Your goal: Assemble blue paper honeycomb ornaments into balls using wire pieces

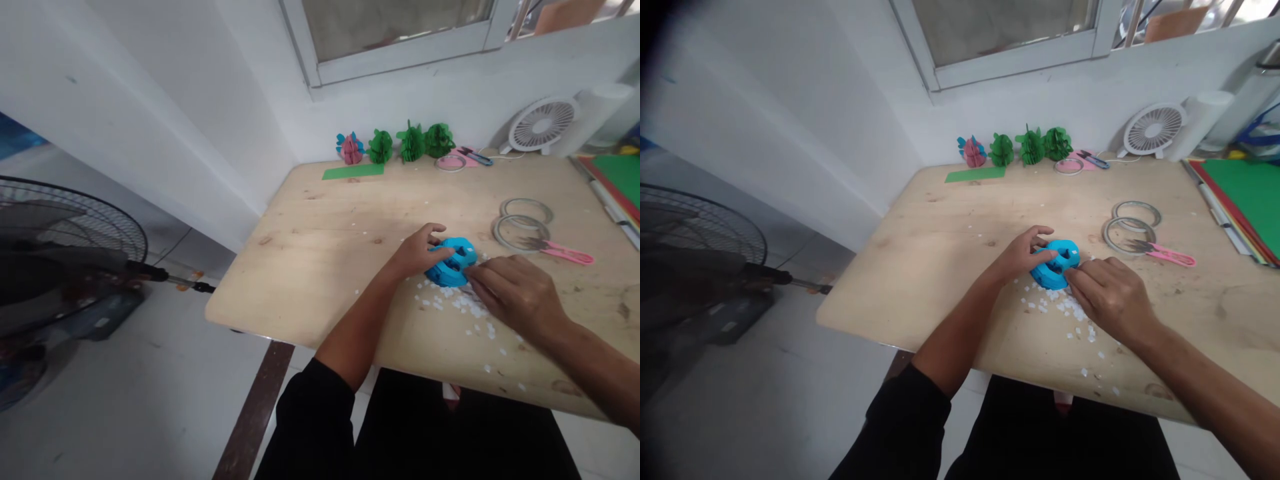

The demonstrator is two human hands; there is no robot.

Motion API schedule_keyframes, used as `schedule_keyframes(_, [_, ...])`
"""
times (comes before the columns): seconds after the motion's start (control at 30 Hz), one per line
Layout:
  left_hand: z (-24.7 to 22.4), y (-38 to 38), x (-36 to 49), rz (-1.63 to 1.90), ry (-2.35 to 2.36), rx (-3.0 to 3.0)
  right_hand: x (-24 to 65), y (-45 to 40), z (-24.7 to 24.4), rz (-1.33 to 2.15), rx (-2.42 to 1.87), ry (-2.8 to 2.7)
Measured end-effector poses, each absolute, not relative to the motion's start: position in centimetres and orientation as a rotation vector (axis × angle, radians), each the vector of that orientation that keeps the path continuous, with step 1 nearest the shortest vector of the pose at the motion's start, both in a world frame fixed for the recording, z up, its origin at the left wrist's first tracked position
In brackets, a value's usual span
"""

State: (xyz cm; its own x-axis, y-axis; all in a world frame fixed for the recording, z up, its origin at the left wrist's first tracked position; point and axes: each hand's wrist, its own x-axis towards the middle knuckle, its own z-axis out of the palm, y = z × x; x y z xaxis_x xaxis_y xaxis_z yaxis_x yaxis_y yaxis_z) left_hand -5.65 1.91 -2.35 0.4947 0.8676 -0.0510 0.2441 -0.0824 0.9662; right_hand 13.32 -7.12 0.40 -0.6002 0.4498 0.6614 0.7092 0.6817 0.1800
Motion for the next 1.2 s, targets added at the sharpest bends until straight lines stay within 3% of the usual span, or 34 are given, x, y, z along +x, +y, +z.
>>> schedule_keyframes(0.77, [-2.34, 1.89, -5.64, 0.681, 1.01, 1.604, 13.31, -7.79, -0.05, -0.51, -0.867, -2.332])
schedule_keyframes(1.2, [-2.27, 1.73, -5.63, 0.696, 1.009, 1.617, 13.49, -6.95, -0.14, 0.224, -1.32, -1.956])
